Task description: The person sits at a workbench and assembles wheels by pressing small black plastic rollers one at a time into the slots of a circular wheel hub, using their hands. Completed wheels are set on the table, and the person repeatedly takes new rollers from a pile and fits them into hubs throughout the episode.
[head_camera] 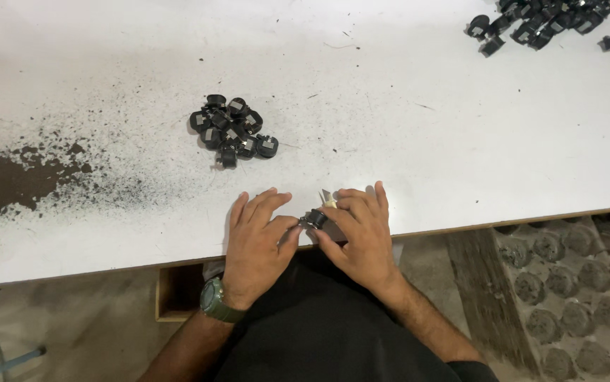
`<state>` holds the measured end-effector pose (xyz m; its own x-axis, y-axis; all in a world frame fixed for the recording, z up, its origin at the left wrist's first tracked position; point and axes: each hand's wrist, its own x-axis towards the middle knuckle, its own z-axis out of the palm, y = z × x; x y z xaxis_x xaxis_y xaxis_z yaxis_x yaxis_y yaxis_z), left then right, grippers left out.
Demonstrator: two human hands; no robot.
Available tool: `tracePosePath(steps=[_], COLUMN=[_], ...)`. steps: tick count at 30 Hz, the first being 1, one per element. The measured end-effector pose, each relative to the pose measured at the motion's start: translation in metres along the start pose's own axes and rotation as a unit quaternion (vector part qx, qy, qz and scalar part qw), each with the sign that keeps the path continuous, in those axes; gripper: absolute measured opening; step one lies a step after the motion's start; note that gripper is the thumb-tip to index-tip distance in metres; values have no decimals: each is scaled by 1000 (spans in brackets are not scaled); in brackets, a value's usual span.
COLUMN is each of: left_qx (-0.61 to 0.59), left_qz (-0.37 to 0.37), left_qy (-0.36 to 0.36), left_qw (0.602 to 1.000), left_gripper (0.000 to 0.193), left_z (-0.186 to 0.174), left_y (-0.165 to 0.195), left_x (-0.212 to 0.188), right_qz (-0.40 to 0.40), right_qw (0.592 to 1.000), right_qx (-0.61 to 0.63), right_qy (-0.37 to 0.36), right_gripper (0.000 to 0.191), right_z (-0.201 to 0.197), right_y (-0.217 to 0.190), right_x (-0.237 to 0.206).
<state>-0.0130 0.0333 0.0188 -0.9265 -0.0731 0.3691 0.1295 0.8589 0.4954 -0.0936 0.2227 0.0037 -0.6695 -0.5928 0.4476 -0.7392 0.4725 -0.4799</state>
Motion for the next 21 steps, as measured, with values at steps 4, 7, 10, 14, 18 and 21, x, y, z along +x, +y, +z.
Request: tracePosePath(steps=[4,7,10,14,18,21], left_qx=[-47,-78,-101,-117,-64,-62], left_qz=[4,15,20,29,74,89], left_qy=[24,49,63,49,38,27], left_qw=[999,996,993,992,994,994], left_gripper=[12,14,15,14,14,13], left_z=[0,-2,-4,-7,-10,-8], left_y=[-1,0,1,3,4,4], left_x=[-6,-3,3,6,6,7], right_qz=[-8,-18,-24,-18,-20,-20], right_qw=[1000,1000,1000,1000,1000,1000], right_qx=[3,1,-2,1,1,-1], right_qy=[14,11,10,14,23,17], right_gripper=[38,37,36,35,35,34], right_z=[4,4,3,3,4,3], right_y=[5,6,7,7,6,6], right_x=[-3,-3,-3,-4,-5,-4])
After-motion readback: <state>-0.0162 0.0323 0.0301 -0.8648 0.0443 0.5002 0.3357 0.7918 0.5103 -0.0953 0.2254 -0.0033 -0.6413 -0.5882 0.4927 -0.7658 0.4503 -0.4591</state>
